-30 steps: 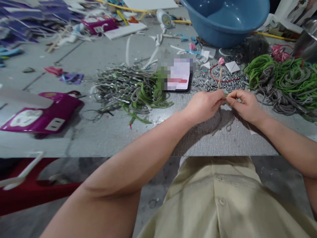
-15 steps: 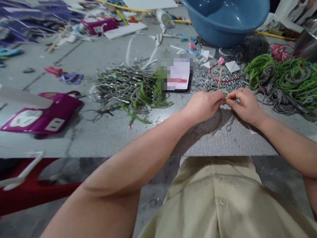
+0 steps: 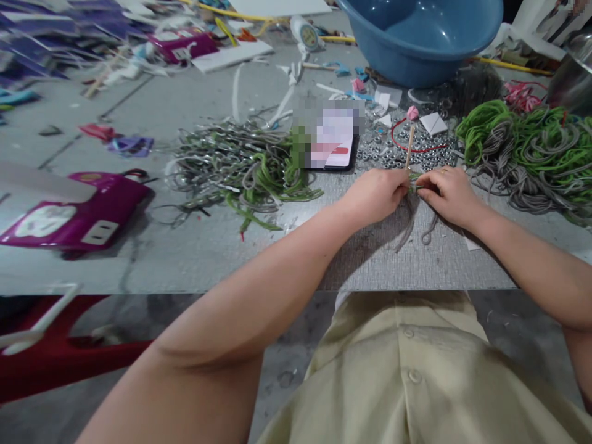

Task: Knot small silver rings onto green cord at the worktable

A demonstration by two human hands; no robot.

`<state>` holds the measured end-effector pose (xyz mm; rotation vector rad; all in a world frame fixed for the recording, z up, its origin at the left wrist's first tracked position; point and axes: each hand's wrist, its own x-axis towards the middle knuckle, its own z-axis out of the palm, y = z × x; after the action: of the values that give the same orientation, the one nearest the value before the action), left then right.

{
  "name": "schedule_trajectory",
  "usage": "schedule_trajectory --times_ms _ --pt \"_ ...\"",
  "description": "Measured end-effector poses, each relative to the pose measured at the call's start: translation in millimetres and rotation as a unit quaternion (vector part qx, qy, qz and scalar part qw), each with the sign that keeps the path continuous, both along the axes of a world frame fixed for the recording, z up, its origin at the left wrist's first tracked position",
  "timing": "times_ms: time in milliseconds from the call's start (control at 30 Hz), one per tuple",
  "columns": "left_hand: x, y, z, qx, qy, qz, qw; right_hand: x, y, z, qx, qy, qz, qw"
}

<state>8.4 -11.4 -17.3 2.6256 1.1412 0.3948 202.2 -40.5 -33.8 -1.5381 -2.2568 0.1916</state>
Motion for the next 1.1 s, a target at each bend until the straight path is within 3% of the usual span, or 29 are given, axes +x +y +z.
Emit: schedule_trajectory --times_ms 467,833,1100 --pt "7.0 -5.6 10.3 -0.017 0.088 0.033 0.995 -5.0 -0.9 2.1 -0.008 -0.040 -0.016 0.999" --pt "7.7 -6.8 9.4 -0.027 0.089 0.039 0.995 -7.5 -2.2 7.8 -0.020 -0.050 -0.020 0.998" --pt "7.7 -5.1 6.2 -0.023 0.053 0.032 0.998 -5.3 -1.7 2.0 0.007 -0.033 -0.006 0.999"
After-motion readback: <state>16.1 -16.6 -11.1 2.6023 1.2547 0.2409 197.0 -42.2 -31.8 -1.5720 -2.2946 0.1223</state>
